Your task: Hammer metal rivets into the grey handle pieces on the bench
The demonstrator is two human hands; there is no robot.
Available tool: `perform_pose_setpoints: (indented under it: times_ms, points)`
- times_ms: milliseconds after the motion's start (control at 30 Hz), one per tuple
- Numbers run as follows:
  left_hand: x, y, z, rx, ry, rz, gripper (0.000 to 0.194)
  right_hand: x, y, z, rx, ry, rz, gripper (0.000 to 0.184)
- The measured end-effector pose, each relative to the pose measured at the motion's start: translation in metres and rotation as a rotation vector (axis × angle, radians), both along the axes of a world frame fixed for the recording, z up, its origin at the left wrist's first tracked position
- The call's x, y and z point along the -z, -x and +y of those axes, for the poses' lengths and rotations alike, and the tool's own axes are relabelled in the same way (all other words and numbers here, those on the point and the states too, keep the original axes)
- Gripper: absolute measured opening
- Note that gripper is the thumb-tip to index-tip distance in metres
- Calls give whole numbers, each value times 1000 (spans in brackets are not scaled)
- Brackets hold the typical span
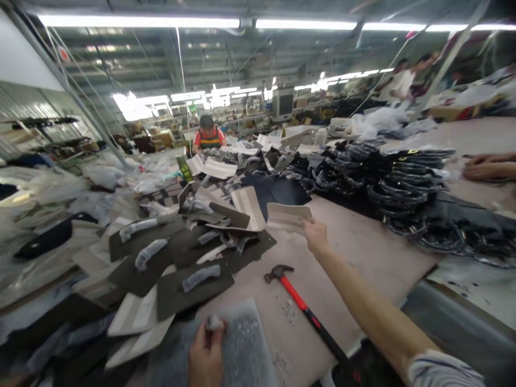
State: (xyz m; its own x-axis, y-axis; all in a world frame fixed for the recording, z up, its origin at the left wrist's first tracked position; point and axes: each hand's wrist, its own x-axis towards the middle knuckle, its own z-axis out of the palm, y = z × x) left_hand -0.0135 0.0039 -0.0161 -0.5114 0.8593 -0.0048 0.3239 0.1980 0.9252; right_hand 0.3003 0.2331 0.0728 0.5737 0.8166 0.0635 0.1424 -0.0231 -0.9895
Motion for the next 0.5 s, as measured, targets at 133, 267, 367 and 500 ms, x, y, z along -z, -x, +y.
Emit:
perform_pose_setpoints:
  times_ms: [133,267,367,500]
  points:
    - [5,4,-3,62,-66,-38,40,1,39,-105,-301,-318,-468,25]
    - [8,3,-4,0,-143,-177,34,18,75,-224,-587,-486,-899,49]
    - [6,2,-10,-90,-205,-222,33,45,97,-283,-801,-455,-1053,54]
    - [-1,6,-15,-106,-231,-121,30,69,115,-310,-976,-301,-1158,52]
